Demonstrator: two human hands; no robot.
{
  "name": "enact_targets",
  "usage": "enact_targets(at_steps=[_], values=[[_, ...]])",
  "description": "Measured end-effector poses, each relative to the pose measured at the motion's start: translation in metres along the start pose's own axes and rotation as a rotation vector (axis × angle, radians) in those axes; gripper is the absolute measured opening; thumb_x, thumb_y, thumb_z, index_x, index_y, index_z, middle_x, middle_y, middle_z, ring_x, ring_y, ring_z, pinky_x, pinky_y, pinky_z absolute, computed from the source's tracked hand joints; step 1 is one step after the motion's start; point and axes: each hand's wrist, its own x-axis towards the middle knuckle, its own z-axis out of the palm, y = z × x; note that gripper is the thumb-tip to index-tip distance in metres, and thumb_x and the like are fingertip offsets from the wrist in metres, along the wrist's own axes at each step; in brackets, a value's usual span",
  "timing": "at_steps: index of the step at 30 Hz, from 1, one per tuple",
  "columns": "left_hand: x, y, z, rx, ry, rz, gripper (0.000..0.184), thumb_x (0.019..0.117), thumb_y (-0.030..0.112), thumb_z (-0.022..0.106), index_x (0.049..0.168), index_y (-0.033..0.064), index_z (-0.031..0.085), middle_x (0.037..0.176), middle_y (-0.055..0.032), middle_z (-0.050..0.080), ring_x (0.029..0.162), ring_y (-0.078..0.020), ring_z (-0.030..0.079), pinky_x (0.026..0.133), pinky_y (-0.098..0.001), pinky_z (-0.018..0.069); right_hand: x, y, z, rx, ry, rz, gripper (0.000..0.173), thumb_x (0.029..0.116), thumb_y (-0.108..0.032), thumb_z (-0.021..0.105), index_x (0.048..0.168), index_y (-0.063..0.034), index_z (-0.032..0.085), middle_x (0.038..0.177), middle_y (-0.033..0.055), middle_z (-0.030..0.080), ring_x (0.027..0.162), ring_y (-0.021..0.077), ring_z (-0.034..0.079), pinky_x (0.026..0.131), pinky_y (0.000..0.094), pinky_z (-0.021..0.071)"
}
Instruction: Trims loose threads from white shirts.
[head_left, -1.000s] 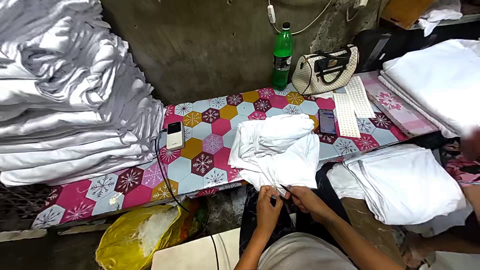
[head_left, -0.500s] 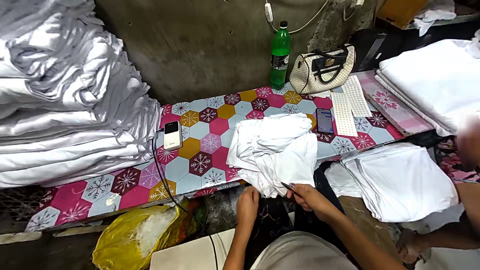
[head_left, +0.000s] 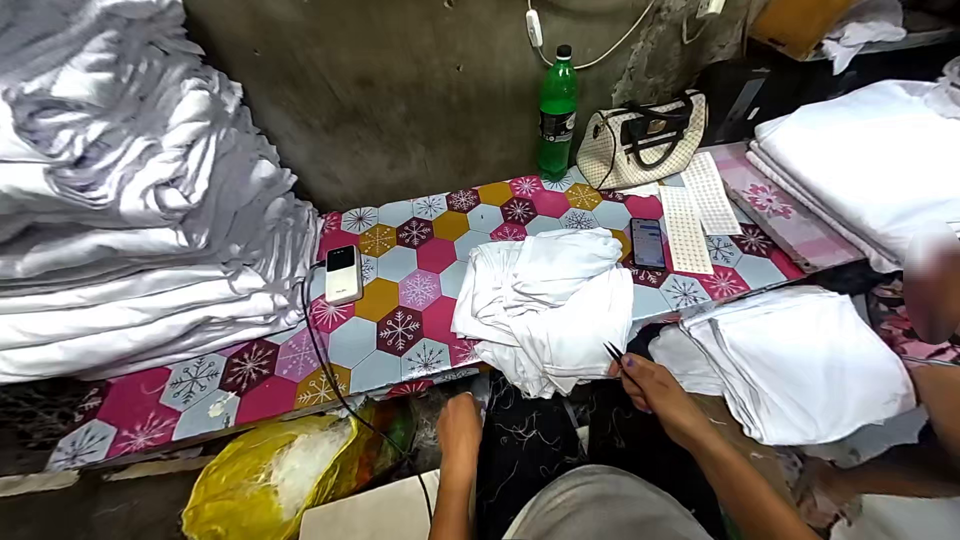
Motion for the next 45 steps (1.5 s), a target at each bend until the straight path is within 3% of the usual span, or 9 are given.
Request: enact_targets(at_steps=[7, 12, 20, 24, 28, 31, 35, 38, 45], values=[[0.001, 0.071, 0.039, -0.675, 0.102, 0.485, 0.063, 0.0873, 0.013, 0.079, 0.141, -0.0063, 0.052, 0.116, -0.0189, 0.070, 0.088, -0.0235, 0.072, 0.078, -0.0394, 0.0603, 0.024, 0.017, 0.005, -0.304, 0.384, -0.228, 0.029, 0.1072, -0.019, 0.045, 0.111, 0.0014, 0.065, 0.076, 0.0033, 0.057, 0.062, 0.0086, 0.051, 0.060, 0.0286, 0.0455], [0.004, 0.073, 0.052, -0.592, 0.133, 0.381, 0.018, 0.0942, 0.010, 0.070, 0.097, -0.0070, 0.071, 0.078, -0.0134, 0.070, 0.068, -0.0199, 0.069, 0.072, -0.0405, 0.0595, 0.027, 0.029, -0.023, -0.621, 0.371, -0.045, 0.038, 0.0966, -0.030, 0.072, 0.113, 0.0038, 0.071, 0.100, 0.0233, 0.069, 0.089, 0.0384, 0.066, 0.084, 0.0606, 0.0509], [-0.001, 0.094, -0.022, -1.093, -0.084, 0.433, 0.011, 0.0989, 0.001, 0.055, 0.094, -0.0016, 0.065, 0.067, 0.0010, 0.067, 0.056, -0.0061, 0.063, 0.056, -0.0236, 0.0564, 0.027, -0.036, -0.015, -0.308, 0.284, -0.214, 0.026, 0.1030, -0.021, 0.059, 0.107, 0.0043, 0.066, 0.087, 0.0094, 0.067, 0.073, 0.0125, 0.058, 0.070, 0.0347, 0.0493], [0.027, 0.075, -0.079, -1.426, 0.226, 0.384, 0.026, 0.1063, 0.005, 0.042, 0.092, 0.0084, 0.063, 0.066, 0.0069, 0.067, 0.054, -0.0011, 0.061, 0.053, -0.0177, 0.0538, 0.033, -0.071, -0.005, -0.331, 0.429, -0.522, 0.029, 0.1054, -0.019, 0.050, 0.104, 0.0016, 0.071, 0.095, 0.0085, 0.066, 0.075, 0.0067, 0.056, 0.069, 0.0245, 0.0476], [0.026, 0.015, -0.079, -0.836, 0.805, 0.240, 0.027, 0.1020, -0.001, 0.048, 0.123, -0.0125, 0.062, 0.104, -0.0167, 0.073, 0.091, -0.0179, 0.074, 0.083, -0.0331, 0.0599, 0.021, -0.042, -0.009, -0.393, 0.388, -0.576, 0.024, 0.1011, -0.014, 0.053, 0.104, -0.0009, 0.074, 0.105, 0.0119, 0.068, 0.083, 0.0119, 0.062, 0.073, 0.0276, 0.0528], [0.013, 0.021, -0.053, -0.383, 0.854, 0.472, 0.054, 0.0875, -0.012, 0.049, 0.141, -0.0174, 0.048, 0.151, -0.0403, 0.039, 0.143, -0.0559, 0.036, 0.118, -0.0638, 0.0295, 0.021, -0.014, -0.006, -0.456, 0.334, -0.507, 0.018, 0.0941, -0.006, 0.065, 0.107, -0.0013, 0.077, 0.111, 0.0181, 0.069, 0.089, 0.0220, 0.068, 0.079, 0.0361, 0.0583], [0.003, 0.089, 0.002, -0.118, 0.797, 1.042, 0.016, 0.0895, 0.015, 0.068, 0.098, 0.0052, 0.078, 0.120, -0.0255, 0.069, 0.121, -0.0476, 0.061, 0.107, -0.0671, 0.0403, 0.022, -0.009, 0.001, -0.501, 0.325, -0.444, 0.020, 0.0920, -0.004, 0.068, 0.109, -0.0024, 0.077, 0.113, 0.0193, 0.068, 0.091, 0.0245, 0.068, 0.083, 0.0384, 0.0580], [-0.001, 0.105, 0.030, 0.029, 0.693, 0.949, 0.042, 0.0831, 0.046, 0.076, 0.090, 0.0039, 0.075, 0.094, -0.0136, 0.073, 0.092, -0.0343, 0.070, 0.086, -0.0565, 0.0515, 0.011, -0.013, -0.002, -0.501, 0.361, -0.444, 0.020, 0.0925, -0.006, 0.069, 0.110, -0.0032, 0.078, 0.113, 0.0182, 0.068, 0.090, 0.0231, 0.068, 0.082, 0.0367, 0.0582], [-0.015, 0.078, 0.022, -0.050, 0.088, 0.607, 0.014, 0.0943, 0.007, 0.067, 0.094, -0.0051, 0.074, 0.088, -0.0204, 0.073, 0.086, -0.0366, 0.073, 0.084, -0.0568, 0.0574, -0.013, 0.015, -0.020, -0.415, 0.366, -0.342, 0.015, 0.0950, -0.008, 0.068, 0.104, -0.0009, 0.078, 0.109, 0.0162, 0.069, 0.091, 0.0192, 0.067, 0.082, 0.0316, 0.0571]])
